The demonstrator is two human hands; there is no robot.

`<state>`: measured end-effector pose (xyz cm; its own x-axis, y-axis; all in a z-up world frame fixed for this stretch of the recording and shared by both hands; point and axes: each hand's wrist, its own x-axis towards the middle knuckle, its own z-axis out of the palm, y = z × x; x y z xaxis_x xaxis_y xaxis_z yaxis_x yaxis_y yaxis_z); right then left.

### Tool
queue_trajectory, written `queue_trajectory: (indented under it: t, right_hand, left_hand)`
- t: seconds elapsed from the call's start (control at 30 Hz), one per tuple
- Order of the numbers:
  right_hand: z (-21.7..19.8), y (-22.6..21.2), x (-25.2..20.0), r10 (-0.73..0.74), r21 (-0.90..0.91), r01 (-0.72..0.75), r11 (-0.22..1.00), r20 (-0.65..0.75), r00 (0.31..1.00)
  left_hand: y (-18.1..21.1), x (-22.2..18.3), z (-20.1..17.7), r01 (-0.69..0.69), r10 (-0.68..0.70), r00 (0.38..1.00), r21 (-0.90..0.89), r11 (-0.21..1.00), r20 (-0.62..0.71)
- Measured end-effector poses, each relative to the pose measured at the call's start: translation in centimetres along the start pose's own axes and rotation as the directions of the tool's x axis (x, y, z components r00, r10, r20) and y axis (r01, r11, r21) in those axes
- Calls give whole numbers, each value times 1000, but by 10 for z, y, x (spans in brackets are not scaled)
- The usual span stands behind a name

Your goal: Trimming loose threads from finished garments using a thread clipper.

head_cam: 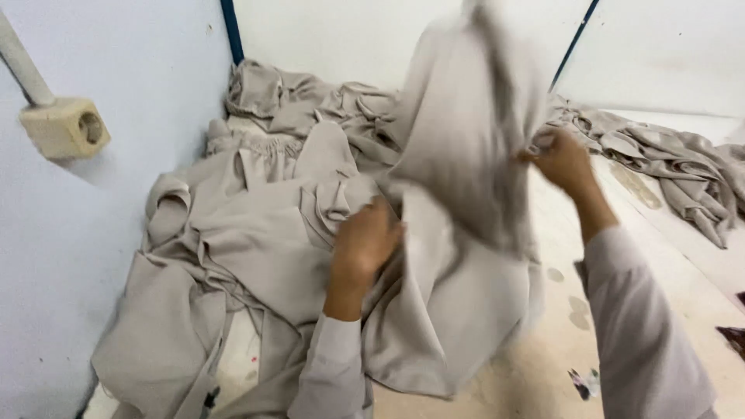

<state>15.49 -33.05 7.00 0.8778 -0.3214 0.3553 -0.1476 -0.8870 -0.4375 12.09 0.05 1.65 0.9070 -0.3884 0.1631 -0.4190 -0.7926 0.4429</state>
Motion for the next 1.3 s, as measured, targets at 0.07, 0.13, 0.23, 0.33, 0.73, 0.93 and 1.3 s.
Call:
queue_trajectory:
  t: [0.07, 0.13, 0.23, 0.33, 0.73, 0.93, 1.3]
  right_hand:
    - [23, -2, -26, 51, 32, -53, 998, 50, 997]
    - [53, 8, -48, 111, 57, -119, 991, 114, 987]
    - [86, 22, -71, 46, 99, -67, 993, 200, 979]
    - [90, 15, -121, 3, 163, -35, 986, 190, 982]
    - [63, 31, -265, 37, -76, -2, 997, 457, 889]
    - [7, 15, -235, -95, 708, 86, 701, -27, 995]
    - [-80, -32, -194, -261, 391, 249, 886, -24, 965]
  left_hand:
    - [-7, -9, -25, 16, -14, 1000, -89, 996, 19]
    - [-5, -24, -44, 41, -31, 998, -179, 983, 57]
    - [7, -38, -66, 5, 44, 989, -327, 945, 142]
    - [13, -39, -65, -27, 70, 989, -303, 952, 129]
    - [91, -47, -29, -4, 51, 931, -132, 991, 360]
    - [134, -52, 22, -294, 331, 710, -166, 941, 621]
    - [50, -58, -70, -241, 281, 960, -519, 820, -2]
